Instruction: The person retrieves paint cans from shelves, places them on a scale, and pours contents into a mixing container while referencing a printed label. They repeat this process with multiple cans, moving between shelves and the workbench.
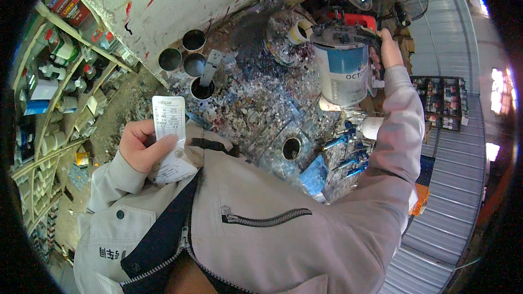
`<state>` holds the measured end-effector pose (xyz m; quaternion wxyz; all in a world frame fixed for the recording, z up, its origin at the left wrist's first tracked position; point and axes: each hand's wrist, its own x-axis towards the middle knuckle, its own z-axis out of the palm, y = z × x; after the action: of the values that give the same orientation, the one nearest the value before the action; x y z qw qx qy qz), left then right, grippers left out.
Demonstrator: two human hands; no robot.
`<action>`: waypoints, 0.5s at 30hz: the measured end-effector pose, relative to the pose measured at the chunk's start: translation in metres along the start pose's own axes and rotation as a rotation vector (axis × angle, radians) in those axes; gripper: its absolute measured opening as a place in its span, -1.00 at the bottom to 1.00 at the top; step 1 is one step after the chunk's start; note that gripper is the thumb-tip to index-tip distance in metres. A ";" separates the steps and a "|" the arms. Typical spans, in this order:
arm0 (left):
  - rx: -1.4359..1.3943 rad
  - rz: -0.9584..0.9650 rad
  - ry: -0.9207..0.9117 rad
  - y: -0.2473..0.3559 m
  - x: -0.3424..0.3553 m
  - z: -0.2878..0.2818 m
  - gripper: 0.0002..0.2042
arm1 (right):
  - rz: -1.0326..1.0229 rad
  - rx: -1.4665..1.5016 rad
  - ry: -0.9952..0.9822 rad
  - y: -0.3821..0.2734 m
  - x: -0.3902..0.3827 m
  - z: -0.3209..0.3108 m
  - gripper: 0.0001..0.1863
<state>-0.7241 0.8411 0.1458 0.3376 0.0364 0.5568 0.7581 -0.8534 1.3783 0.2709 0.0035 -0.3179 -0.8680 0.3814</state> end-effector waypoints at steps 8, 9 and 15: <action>0.028 -0.010 0.009 0.004 0.000 -0.002 -0.80 | 0.041 -0.203 0.103 -0.009 -0.004 0.004 -0.14; 0.035 0.002 0.013 0.005 -0.001 -0.001 -0.80 | 0.045 -0.220 0.102 -0.009 -0.002 0.005 -0.12; 0.055 0.025 0.023 0.007 -0.001 0.000 -0.80 | 0.059 -0.223 0.074 -0.011 -0.004 0.004 -0.14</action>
<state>-0.7268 0.8393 0.1525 0.3202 0.0439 0.5809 0.7471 -0.8572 1.3676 0.2760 -0.0110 -0.3554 -0.8946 0.2706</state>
